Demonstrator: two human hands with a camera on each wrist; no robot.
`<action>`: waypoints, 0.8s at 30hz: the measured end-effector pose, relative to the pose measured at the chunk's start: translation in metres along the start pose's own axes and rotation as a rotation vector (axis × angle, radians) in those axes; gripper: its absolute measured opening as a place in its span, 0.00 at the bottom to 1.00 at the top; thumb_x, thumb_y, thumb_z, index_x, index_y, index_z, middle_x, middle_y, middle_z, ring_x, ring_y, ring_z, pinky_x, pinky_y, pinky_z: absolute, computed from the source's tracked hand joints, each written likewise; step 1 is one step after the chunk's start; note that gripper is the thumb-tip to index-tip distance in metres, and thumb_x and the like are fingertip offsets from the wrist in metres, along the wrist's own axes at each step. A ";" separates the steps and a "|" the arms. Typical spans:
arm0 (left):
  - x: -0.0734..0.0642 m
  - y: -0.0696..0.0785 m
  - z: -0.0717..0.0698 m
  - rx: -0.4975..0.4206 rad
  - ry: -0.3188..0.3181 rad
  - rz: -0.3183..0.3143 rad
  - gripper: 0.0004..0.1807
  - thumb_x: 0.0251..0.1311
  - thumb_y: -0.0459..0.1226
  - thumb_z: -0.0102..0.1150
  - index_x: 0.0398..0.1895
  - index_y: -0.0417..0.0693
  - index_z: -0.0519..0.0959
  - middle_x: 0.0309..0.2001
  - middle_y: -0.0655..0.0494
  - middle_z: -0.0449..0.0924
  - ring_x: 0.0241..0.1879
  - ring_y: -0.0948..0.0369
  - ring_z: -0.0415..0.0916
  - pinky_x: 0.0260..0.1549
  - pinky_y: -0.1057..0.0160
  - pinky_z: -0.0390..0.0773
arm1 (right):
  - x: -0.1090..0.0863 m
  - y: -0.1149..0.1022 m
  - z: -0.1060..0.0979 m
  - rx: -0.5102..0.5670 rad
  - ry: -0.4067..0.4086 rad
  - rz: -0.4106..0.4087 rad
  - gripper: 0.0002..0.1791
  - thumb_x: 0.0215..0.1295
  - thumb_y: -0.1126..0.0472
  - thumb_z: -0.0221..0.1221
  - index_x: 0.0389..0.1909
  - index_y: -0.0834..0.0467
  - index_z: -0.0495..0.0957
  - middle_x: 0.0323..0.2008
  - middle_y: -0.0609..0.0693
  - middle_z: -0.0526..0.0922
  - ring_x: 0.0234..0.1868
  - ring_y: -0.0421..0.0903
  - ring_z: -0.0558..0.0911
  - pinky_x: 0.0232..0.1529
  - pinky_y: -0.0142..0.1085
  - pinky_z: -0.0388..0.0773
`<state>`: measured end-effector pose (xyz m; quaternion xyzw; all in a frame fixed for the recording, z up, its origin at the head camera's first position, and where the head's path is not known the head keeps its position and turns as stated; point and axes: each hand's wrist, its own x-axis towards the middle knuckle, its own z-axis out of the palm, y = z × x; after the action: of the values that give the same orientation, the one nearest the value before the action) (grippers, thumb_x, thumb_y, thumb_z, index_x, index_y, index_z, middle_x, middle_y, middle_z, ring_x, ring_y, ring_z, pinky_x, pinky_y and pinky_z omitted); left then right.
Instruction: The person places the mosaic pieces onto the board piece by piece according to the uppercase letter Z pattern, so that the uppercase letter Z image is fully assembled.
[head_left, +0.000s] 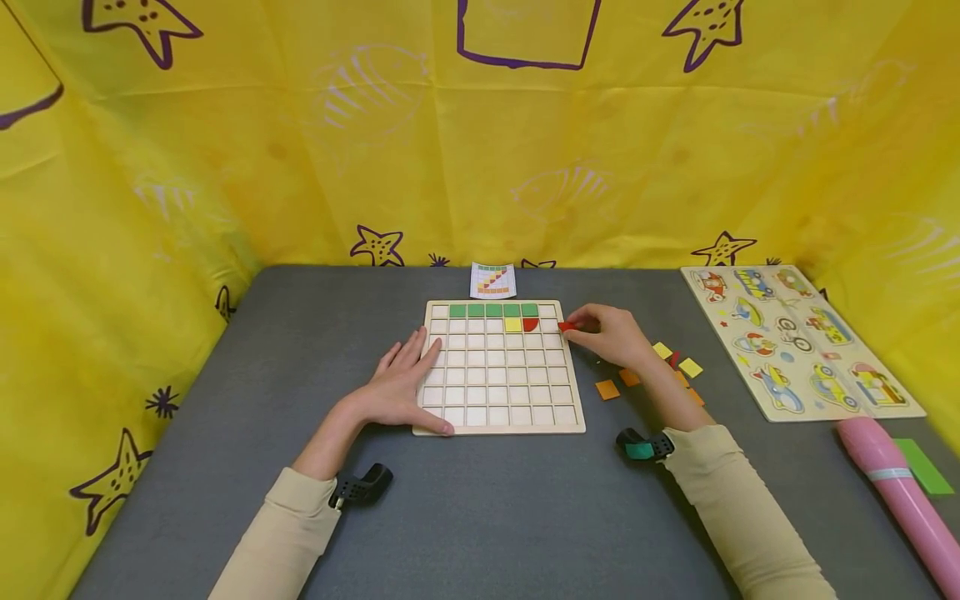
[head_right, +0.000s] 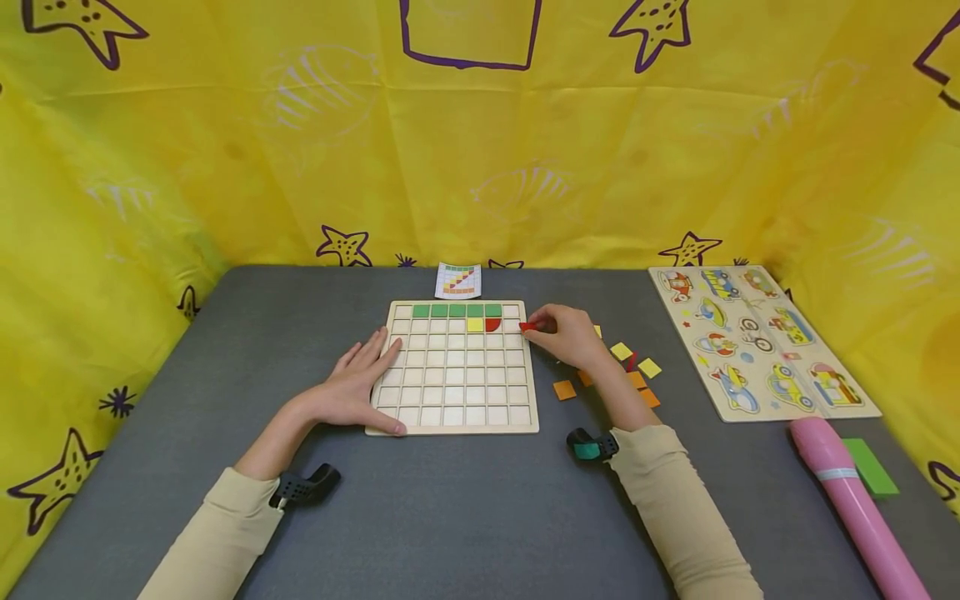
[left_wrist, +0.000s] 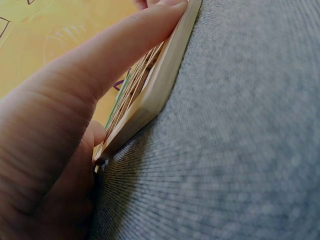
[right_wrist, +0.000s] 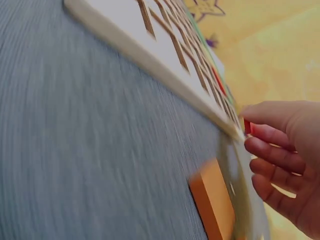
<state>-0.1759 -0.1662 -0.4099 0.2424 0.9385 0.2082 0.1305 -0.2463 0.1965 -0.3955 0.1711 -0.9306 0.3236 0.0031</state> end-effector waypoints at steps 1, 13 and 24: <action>0.000 0.000 0.000 0.001 0.000 -0.001 0.74 0.36 0.70 0.69 0.78 0.43 0.39 0.77 0.41 0.25 0.76 0.49 0.25 0.68 0.43 0.33 | 0.002 -0.003 0.003 0.010 -0.010 0.000 0.15 0.61 0.57 0.67 0.44 0.62 0.82 0.36 0.54 0.84 0.37 0.50 0.79 0.40 0.41 0.74; 0.001 0.001 -0.001 -0.004 -0.005 -0.003 0.74 0.37 0.69 0.69 0.78 0.42 0.39 0.77 0.42 0.24 0.76 0.49 0.24 0.68 0.43 0.32 | 0.015 -0.038 0.030 0.019 -0.088 -0.139 0.11 0.61 0.60 0.67 0.41 0.61 0.83 0.31 0.49 0.80 0.33 0.47 0.75 0.36 0.38 0.71; 0.000 0.002 -0.001 0.002 -0.013 -0.010 0.74 0.37 0.69 0.69 0.78 0.43 0.39 0.77 0.42 0.24 0.76 0.49 0.24 0.68 0.43 0.32 | 0.023 -0.047 0.040 -0.023 -0.171 -0.315 0.13 0.61 0.65 0.65 0.47 0.63 0.83 0.40 0.52 0.83 0.41 0.49 0.77 0.45 0.43 0.73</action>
<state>-0.1755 -0.1647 -0.4078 0.2393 0.9390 0.2053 0.1374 -0.2484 0.1313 -0.3964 0.3414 -0.8928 0.2929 -0.0234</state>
